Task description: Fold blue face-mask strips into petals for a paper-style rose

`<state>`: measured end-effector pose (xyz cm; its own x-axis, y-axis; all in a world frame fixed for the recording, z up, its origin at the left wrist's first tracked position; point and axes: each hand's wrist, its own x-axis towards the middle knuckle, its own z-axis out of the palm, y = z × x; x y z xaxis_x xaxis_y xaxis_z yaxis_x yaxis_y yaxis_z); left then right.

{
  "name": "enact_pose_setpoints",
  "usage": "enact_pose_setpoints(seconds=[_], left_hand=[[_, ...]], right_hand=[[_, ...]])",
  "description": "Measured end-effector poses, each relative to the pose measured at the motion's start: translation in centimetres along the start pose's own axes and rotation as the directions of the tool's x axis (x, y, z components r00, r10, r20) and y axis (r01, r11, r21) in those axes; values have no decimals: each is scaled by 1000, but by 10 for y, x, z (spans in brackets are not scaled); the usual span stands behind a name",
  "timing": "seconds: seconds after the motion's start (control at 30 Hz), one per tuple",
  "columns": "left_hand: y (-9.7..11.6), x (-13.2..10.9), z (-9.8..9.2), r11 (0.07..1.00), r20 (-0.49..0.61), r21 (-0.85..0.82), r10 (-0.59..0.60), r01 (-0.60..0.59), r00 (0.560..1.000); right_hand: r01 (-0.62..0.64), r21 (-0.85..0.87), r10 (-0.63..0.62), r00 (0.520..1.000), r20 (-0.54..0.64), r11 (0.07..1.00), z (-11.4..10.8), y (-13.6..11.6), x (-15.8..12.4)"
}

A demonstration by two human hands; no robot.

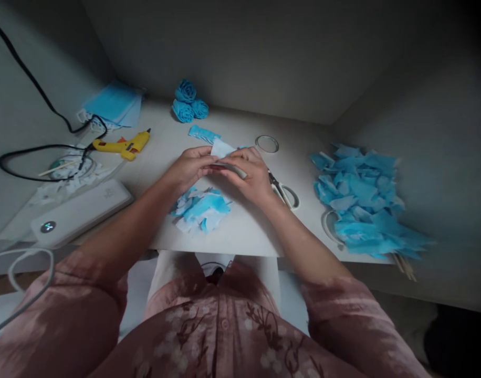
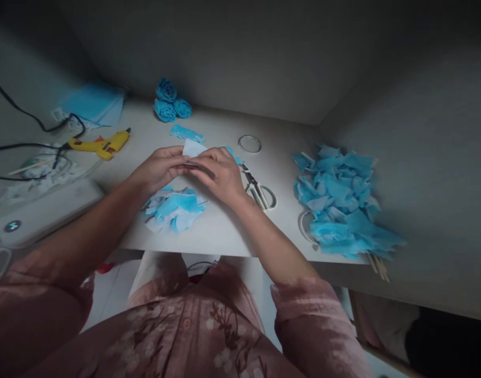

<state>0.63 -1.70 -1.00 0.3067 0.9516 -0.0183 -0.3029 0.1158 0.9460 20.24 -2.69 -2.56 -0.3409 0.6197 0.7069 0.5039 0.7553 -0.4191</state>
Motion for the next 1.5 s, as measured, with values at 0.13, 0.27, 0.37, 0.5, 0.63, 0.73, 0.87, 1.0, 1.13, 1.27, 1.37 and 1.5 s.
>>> enact_pose_setpoints(seconds=[0.13, 0.27, 0.37, 0.5, 0.63, 0.73, 0.87, 1.0, 1.13, 1.27, 1.37, 1.5], left_hand=[[3, 0, 0, 1000, -46, -13, 4, -5, 999], [0, 2, 0, 999, -51, -18, 41, -42, 998], [-4, 3, -2, 998, -33, 7, 66, -65, 997], [-6, 4, -4, 997, 0, 49, 64, -64, 998], [-1, 6, -2, 1000, 1, 21, 0, 0, 1000], [2, 6, 0, 999, -17, 16, -45, 45, 999], [-1, 3, -1, 994, -15, 99, -36, 37, 999], [-2, 1, -2, 993, -50, 111, -30, 35, 998], [2, 1, -1, 995, -84, 100, 10, -2, 996], [3, 1, 0, 997, -97, 78, 32, -25, 995], [3, 1, 1, 997, -87, 76, 31, -24, 996], [2, 1, 1, 996, -62, 82, 27, -22, 998]], right_hand=[[-281, 251, 316, 943, -108, 926, -9, -1, 5], [-562, 618, 655, 749, 98, 549, -8, 6, 9], [-650, 662, 662, 687, 300, 375, -2, 10, 9], [-601, 666, 636, 734, 239, 443, 2, 8, 7], [-562, 635, 608, 774, 177, 529, 2, 7, 5], [-530, 638, 572, 803, 166, 559, 3, 8, 4], [-501, 643, 523, 833, 179, 579, 4, 7, 4], [-514, 590, 550, 824, 138, 622, 0, 7, 5], [-484, 588, 534, 839, 101, 648, -4, 10, 6], [-424, 581, 449, 887, 111, 694, -4, 11, 6], [-432, 534, 425, 894, 146, 727, -3, 8, 6], [-440, 514, 430, 891, 145, 737, -2, 4, 5]])
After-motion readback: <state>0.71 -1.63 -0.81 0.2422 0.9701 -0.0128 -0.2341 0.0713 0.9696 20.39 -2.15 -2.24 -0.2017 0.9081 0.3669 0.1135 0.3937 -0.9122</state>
